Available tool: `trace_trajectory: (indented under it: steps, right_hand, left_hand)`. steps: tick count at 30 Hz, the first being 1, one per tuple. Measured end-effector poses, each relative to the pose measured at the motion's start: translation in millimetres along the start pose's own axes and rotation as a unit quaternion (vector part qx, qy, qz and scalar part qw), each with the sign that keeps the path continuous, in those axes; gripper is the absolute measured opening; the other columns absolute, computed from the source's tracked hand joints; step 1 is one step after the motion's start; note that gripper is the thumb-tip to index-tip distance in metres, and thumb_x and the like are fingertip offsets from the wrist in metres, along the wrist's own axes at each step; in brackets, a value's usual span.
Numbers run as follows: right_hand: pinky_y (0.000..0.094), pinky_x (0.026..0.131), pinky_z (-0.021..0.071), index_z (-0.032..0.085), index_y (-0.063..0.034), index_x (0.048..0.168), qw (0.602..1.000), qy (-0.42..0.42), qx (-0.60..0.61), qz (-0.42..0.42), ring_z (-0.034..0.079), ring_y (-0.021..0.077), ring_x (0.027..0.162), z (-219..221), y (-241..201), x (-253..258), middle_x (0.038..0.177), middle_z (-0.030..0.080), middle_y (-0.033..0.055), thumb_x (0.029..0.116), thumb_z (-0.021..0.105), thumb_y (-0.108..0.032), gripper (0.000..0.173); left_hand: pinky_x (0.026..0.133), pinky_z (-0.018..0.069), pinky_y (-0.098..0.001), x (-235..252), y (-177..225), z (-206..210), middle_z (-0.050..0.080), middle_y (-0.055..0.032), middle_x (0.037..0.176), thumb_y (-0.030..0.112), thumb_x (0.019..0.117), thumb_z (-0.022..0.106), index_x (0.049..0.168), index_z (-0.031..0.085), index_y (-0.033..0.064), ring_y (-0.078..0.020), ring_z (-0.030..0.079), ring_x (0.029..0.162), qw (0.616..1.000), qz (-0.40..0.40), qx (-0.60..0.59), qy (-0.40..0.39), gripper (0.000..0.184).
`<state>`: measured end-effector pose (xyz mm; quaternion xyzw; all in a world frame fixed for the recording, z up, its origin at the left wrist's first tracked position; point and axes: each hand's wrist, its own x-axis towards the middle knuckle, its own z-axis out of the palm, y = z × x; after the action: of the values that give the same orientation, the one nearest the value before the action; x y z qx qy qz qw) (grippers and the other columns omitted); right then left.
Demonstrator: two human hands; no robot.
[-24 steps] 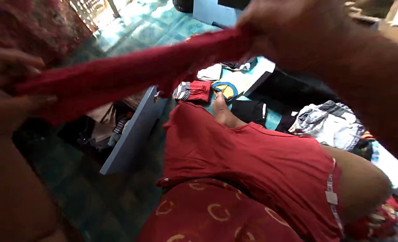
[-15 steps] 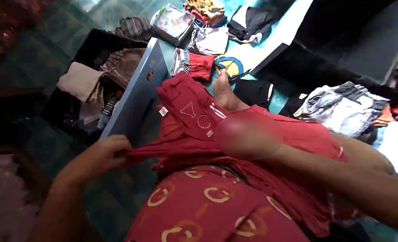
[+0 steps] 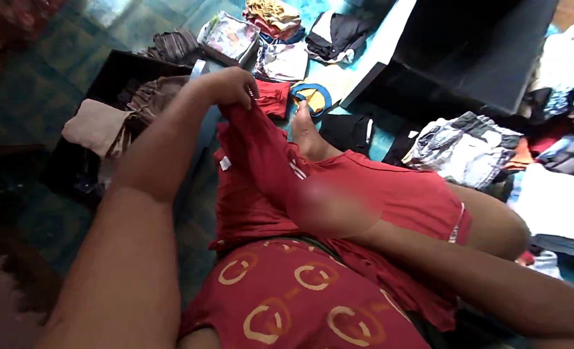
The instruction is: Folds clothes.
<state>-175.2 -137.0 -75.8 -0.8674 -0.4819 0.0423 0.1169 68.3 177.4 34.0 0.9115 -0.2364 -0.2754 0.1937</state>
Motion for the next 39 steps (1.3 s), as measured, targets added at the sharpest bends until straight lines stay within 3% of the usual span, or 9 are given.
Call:
trace_trajectory:
  steps: [4, 9, 14, 18, 22, 25, 28, 34, 39]
  right_hand:
    - [0.0688, 0.085, 0.0472, 0.074, -0.0118, 0.108, 1.0, 0.003, 0.004, 0.009, 0.068, 0.0391, 0.09, -8, 1, -1, 0.091, 0.067, 0.0154, 0.0932, 0.062, 0.0, 0.022]
    - [0.0674, 0.089, 0.0469, 0.074, -0.0128, 0.108, 0.995, 0.092, -0.031, 0.02, 0.068, 0.0337, 0.088, -28, 6, -5, 0.089, 0.067, 0.0114, 0.0974, 0.058, -0.006, 0.021]
    - [0.0652, 0.095, 0.0457, 0.071, -0.0076, 0.1, 0.989, 0.123, -0.08, -0.003, 0.07, 0.0311, 0.085, -89, 1, 12, 0.086, 0.069, 0.0112, 0.0973, 0.052, -0.003, 0.02]
    - [0.0685, 0.102, 0.0385, 0.071, -0.0058, 0.094, 0.982, 0.11, -0.133, -0.075, 0.068, 0.0337, 0.092, -141, 2, 67, 0.087, 0.069, 0.0126, 0.0972, 0.054, -0.001, 0.018]
    - [0.0797, 0.104, 0.0281, 0.069, -0.0047, 0.094, 0.981, 0.098, -0.121, -0.118, 0.066, 0.0399, 0.105, -152, 27, 177, 0.096, 0.07, 0.0145, 0.0936, 0.059, 0.003, 0.013]
    - [0.0869, 0.108, 0.0101, 0.069, -0.0123, 0.128, 0.996, 0.057, -0.052, -0.047, 0.046, 0.0433, 0.14, -145, 49, 248, 0.138, 0.063, 0.0141, 0.0987, 0.057, -0.001, 0.033]
    - [0.0835, 0.112, 0.0077, 0.059, -0.0203, 0.145, 0.994, 0.101, 0.031, 0.029, 0.028, 0.039, 0.153, -132, 59, 259, 0.161, 0.042, 0.0111, 0.1008, 0.059, -0.011, 0.045]
    - [0.0788, 0.116, 0.0086, 0.051, -0.023, 0.153, 0.993, 0.077, 0.081, 0.042, 0.023, 0.0384, 0.156, -46, 35, 206, 0.166, 0.034, 0.011, 0.1004, 0.05, -0.057, 0.063]
    - [0.0715, 0.121, 0.0018, 0.046, -0.0283, 0.156, 0.98, -0.001, 0.168, 0.111, 0.017, 0.0286, 0.158, -7, 34, 210, 0.168, 0.031, 0.0011, 0.1019, 0.045, -0.062, 0.064]
  left_hand:
    - [0.099, 0.0487, -0.0549, 29, -26, 23, 0.067, -0.0222, 0.117, 0.008, 0.0919, 0.074, 0.126, 0.063, -0.002, -0.0346, 0.065, 0.11, 1.0, -0.025, -0.005, 0.01, 0.037]
    - [0.117, 0.0308, -0.063, -27, 37, 69, 0.043, -0.0298, 0.152, 0.026, 0.0934, 0.071, 0.139, 0.057, -0.0006, -0.0481, 0.037, 0.144, 0.956, 0.001, 0.048, 0.291, 0.054]
    - [0.123, 0.0205, -0.0631, -92, 78, 203, 0.024, -0.029, 0.165, 0.077, 0.0858, 0.055, 0.156, 0.033, -0.0059, -0.0417, 0.02, 0.155, 0.969, 0.146, -0.018, 0.199, 0.111]
    - [0.12, 0.0353, -0.0514, -98, 79, 229, 0.051, -0.0238, 0.15, 0.046, 0.0825, 0.082, 0.153, 0.039, -0.0061, -0.0337, 0.049, 0.142, 0.961, 0.094, -0.13, 0.227, 0.097]
    - [0.098, 0.0567, -0.0407, -97, 74, 208, 0.069, -0.0158, 0.12, 0.014, 0.0921, 0.074, 0.145, 0.047, -0.0009, -0.0188, 0.069, 0.109, 0.858, -0.052, -0.411, 0.304, 0.061]
    - [0.09, 0.0596, -0.0398, -93, 49, 198, 0.07, -0.011, 0.115, 0.009, 0.0988, 0.065, 0.137, 0.051, 0.0026, -0.0171, 0.07, 0.1, 0.704, -0.091, -0.636, 0.304, 0.042]
    - [0.087, 0.06, -0.0411, -91, 39, 193, 0.07, -0.0113, 0.11, 0.01, 0.1012, 0.061, 0.133, 0.054, 0.0027, -0.0194, 0.07, 0.097, 0.636, -0.104, -0.703, 0.3, 0.033]
    - [0.082, 0.0593, -0.0345, -85, 39, 197, 0.071, -0.005, 0.096, 0.0, 0.0975, 0.057, 0.118, 0.059, 0.0032, -0.0127, 0.069, 0.089, 0.651, -0.107, -0.689, 0.3, 0.021]
    - [0.076, 0.0611, -0.033, -103, 32, 182, 0.07, -0.0107, 0.104, 0.0, 0.0914, 0.057, 0.128, 0.053, -0.0066, -0.0134, 0.07, 0.087, 0.736, -0.164, -0.581, 0.307, 0.038]
